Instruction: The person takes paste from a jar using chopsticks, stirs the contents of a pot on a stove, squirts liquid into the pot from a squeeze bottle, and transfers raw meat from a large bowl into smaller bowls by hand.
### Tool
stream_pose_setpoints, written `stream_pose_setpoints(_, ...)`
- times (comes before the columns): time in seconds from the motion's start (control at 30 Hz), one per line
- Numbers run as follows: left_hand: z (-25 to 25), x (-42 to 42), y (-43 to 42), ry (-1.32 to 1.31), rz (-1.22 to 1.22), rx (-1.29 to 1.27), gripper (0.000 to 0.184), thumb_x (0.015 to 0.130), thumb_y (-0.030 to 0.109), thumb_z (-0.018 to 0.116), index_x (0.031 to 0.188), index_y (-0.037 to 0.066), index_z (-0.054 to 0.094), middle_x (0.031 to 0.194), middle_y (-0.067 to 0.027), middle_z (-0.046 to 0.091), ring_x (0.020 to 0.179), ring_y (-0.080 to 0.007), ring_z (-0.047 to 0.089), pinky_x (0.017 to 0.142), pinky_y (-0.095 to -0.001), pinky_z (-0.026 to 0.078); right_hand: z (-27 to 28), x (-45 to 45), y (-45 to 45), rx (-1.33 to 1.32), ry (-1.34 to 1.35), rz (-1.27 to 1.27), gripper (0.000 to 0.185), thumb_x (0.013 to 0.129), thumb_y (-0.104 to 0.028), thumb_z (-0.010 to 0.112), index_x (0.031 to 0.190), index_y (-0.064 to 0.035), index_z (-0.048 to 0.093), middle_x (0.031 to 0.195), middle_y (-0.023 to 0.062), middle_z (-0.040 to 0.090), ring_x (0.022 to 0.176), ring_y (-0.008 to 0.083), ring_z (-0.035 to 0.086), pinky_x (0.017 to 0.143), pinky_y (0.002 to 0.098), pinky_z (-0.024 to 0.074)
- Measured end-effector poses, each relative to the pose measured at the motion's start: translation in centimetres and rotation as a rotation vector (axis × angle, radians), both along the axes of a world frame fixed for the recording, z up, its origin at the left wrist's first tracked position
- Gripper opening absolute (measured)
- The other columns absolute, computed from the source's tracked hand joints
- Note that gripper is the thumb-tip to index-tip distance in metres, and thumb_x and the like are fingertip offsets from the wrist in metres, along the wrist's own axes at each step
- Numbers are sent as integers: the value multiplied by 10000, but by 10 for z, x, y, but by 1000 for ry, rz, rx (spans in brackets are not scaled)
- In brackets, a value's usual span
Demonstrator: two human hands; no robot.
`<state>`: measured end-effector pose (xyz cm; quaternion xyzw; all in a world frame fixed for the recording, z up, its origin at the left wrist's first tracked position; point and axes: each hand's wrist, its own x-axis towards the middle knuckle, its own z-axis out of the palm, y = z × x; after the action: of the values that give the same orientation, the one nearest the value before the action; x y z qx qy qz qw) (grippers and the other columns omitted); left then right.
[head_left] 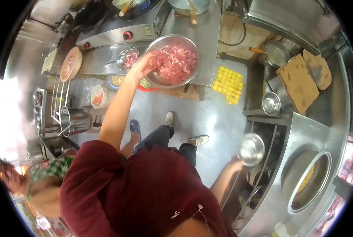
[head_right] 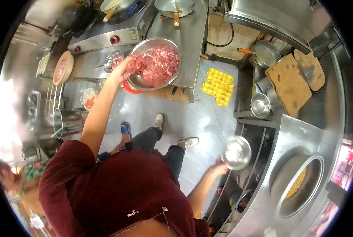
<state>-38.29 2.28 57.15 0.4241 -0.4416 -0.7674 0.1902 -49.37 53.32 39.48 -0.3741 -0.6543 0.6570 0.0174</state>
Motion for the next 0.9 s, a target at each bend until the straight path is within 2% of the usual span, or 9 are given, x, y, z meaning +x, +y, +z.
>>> stream_pose_setpoints(0.23,64,-36,49,77,-389,-306,247,818,89,549,1054,34,501,991,-110,595,878,-109,565,692,-227,460,119,44,-207,-462,-16,703,223,819,-83,497,1011,11,558,901,67,561,763,142,539,613,302,536)
stream_pose_setpoints(0.3,34,-47,53,169,-611,-431,232,822,116,563,1036,59,497,916,-53,610,679,-88,572,500,-209,450,144,46,-252,-455,-32,743,158,814,-71,481,920,11,564,830,58,570,693,127,547,575,279,534)
stream_pose_setpoints(0.33,27,-42,45,66,-835,-447,222,819,100,571,1024,34,517,915,-56,610,756,-118,579,600,-235,473,147,49,-268,-460,-33,763,142,814,-68,475,894,12,561,823,63,573,675,125,549,564,274,534)
stream_pose_setpoints(0.43,3,-32,25,177,-835,-1163,190,818,79,568,993,5,547,917,-49,608,804,-135,581,689,-247,475,151,59,-298,-438,-52,789,102,810,-51,461,819,14,540,802,79,579,654,128,570,534,269,536)
stream_pose_setpoints(0.47,3,-28,21,183,-768,-892,161,818,73,565,963,4,578,908,-51,613,793,-127,583,705,-236,472,148,63,-301,-439,-66,773,103,810,-54,462,822,15,537,806,80,580,655,133,572,536,268,534)
stream_pose_setpoints(0.6,0,-14,-4,73,-630,-700,172,814,98,576,974,38,594,877,-82,627,784,-117,591,703,-248,472,134,75,-286,-421,-100,705,140,813,-67,466,878,33,539,845,92,592,670,148,580,541,266,529)
stream_pose_setpoints(0.7,-16,8,-12,-227,-633,-862,192,811,104,578,997,59,596,856,-103,630,779,-152,609,704,-260,472,142,77,-271,-397,-67,672,192,815,-75,469,948,44,540,870,99,599,699,156,591,544,265,529)
stream_pose_setpoints(0.73,-54,18,-23,-275,-772,-1001,288,777,81,584,1065,75,573,970,-130,603,854,-214,604,747,-303,469,138,76,-262,-380,-34,687,228,818,-81,470,998,42,538,893,105,603,728,158,600,547,264,530)
stream_pose_setpoints(0.9,-90,3,6,-190,-851,-1450,495,694,37,574,1178,117,503,1171,-104,469,1072,-300,465,834,-400,448,138,62,-219,-197,-16,755,225,824,-98,470,992,32,545,876,87,608,709,149,605,567,272,533)
